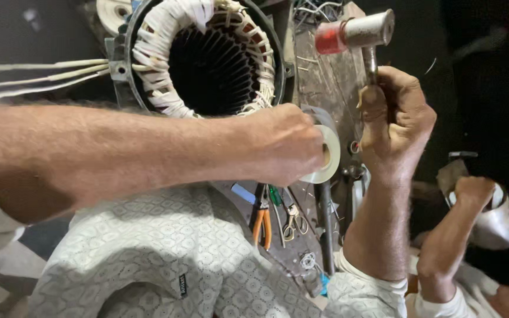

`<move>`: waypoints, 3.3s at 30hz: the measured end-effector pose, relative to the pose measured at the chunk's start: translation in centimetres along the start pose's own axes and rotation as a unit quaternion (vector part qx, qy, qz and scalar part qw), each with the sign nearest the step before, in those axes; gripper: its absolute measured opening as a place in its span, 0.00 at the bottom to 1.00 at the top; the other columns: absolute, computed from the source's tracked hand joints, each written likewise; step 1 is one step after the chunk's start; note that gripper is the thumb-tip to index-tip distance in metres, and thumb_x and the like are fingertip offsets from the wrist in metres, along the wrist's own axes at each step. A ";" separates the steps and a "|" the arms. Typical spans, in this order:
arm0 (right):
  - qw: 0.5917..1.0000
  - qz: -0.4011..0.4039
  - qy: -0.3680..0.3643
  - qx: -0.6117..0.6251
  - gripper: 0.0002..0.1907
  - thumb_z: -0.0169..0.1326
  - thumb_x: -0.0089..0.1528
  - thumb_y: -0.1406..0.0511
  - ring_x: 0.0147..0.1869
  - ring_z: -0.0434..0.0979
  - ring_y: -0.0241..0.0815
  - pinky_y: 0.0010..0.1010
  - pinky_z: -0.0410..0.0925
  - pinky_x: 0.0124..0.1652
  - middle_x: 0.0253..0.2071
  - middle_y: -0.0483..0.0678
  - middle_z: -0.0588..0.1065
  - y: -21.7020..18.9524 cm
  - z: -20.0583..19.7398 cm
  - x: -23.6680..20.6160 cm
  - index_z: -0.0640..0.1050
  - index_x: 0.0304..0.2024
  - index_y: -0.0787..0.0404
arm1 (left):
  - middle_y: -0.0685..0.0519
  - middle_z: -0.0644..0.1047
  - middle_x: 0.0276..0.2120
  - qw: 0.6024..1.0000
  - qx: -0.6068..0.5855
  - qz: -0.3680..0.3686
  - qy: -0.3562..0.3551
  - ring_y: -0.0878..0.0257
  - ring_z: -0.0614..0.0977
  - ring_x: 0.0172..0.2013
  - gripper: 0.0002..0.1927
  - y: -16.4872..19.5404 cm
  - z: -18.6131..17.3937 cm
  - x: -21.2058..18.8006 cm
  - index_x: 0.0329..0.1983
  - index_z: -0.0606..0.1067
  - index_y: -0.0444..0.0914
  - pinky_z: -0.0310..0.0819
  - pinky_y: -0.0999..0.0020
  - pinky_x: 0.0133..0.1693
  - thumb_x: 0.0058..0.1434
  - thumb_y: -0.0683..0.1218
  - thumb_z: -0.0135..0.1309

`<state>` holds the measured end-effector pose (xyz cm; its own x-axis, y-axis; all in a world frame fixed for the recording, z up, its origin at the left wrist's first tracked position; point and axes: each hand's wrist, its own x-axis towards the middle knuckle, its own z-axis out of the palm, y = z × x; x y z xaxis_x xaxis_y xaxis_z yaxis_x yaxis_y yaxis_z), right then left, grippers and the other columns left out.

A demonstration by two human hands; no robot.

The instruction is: The person is repairing a motor stator by hand. They use a hammer to tap insulation tape into the slots of the stator and a screwdriver to adjust the wires and tape.

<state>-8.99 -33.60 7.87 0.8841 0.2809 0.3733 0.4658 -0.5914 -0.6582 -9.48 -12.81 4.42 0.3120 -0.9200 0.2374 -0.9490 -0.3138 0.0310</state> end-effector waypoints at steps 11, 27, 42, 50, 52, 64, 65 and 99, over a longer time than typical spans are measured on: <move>0.798 -0.290 -0.236 -0.472 0.12 0.57 0.71 0.59 0.26 0.73 0.33 0.25 0.69 0.23 0.29 0.40 0.75 -4.0 4.3 8.5 0.83 0.56 0.48 | 0.48 0.78 0.24 0.895 -0.172 -0.219 0.347 0.55 0.82 0.26 0.06 3.5 6.6 0.4 0.25 0.77 0.37 0.78 0.59 0.28 0.52 0.45 0.56; 0.677 -0.326 -0.324 -0.574 0.13 0.62 0.67 0.62 0.30 0.72 0.30 0.24 0.65 0.27 0.32 0.36 0.78 -8.3 7.2 10.0 0.84 0.55 0.47 | 0.51 0.79 0.22 0.922 -0.171 -0.162 0.308 0.56 0.81 0.25 0.07 2.4 6.8 -0.6 0.18 0.78 0.42 0.75 0.62 0.24 0.47 0.48 0.56; 0.872 -0.104 -0.219 -0.425 0.11 0.61 0.72 0.68 0.34 0.77 0.36 0.27 0.69 0.32 0.36 0.47 0.80 -7.1 3.2 5.3 0.83 0.57 0.59 | 0.52 0.76 0.18 0.923 -0.180 -0.142 0.308 0.60 0.78 0.22 0.07 2.1 6.9 -1.4 0.19 0.77 0.40 0.70 0.64 0.20 0.46 0.47 0.58; 0.937 0.119 0.026 -0.327 0.12 0.60 0.67 0.65 0.48 0.84 0.50 0.40 0.74 0.49 0.47 0.56 0.82 3.8 4.0 -6.0 0.82 0.51 0.64 | 0.50 0.77 0.20 0.919 -0.126 -0.172 0.333 0.62 0.78 0.22 0.09 2.1 7.0 -1.1 0.23 0.78 0.37 0.70 0.67 0.21 0.51 0.48 0.58; 0.879 0.202 -0.044 -0.431 0.14 0.55 0.66 0.60 0.49 0.82 0.56 0.43 0.73 0.47 0.46 0.56 0.82 6.2 5.8 -8.7 0.82 0.52 0.55 | 0.48 0.78 0.21 0.916 -0.113 -0.167 0.346 0.61 0.78 0.23 0.10 2.3 6.9 -0.9 0.24 0.79 0.36 0.71 0.66 0.22 0.49 0.48 0.59; 0.940 0.179 0.013 -0.291 0.16 0.61 0.59 0.61 0.48 0.79 0.61 0.46 0.71 0.48 0.42 0.59 0.80 8.0 9.3 -13.5 0.82 0.46 0.62 | 0.46 0.79 0.29 0.936 -0.308 -0.172 0.009 0.60 0.80 0.23 0.23 -5.4 -0.4 -0.8 0.50 0.79 0.40 0.74 0.61 0.20 0.53 0.31 0.49; 0.940 0.166 0.017 -0.297 0.16 0.63 0.57 0.62 0.47 0.80 0.60 0.46 0.71 0.47 0.41 0.59 0.80 8.3 8.9 -13.4 0.83 0.45 0.63 | 0.48 0.80 0.32 0.947 -0.292 -0.123 0.060 0.60 0.80 0.25 0.28 -6.2 -0.5 -1.1 0.56 0.77 0.43 0.74 0.61 0.21 0.51 0.32 0.51; 0.834 0.061 -0.159 -0.525 0.10 0.65 0.55 0.63 0.40 0.79 0.42 0.31 0.75 0.37 0.36 0.47 0.77 -6.7 13.0 0.4 0.80 0.35 0.60 | 0.43 0.82 0.43 0.867 -0.478 0.059 0.127 0.55 0.85 0.45 0.29 -16.3 -3.7 -3.4 0.61 0.71 0.36 0.83 0.62 0.42 0.56 0.36 0.65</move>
<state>-11.30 -19.69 3.91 0.9650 0.2586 0.0431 0.2319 -0.9187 0.3197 4.73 -3.74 6.73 0.3060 -0.8128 0.4957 -0.6163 0.2277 0.7538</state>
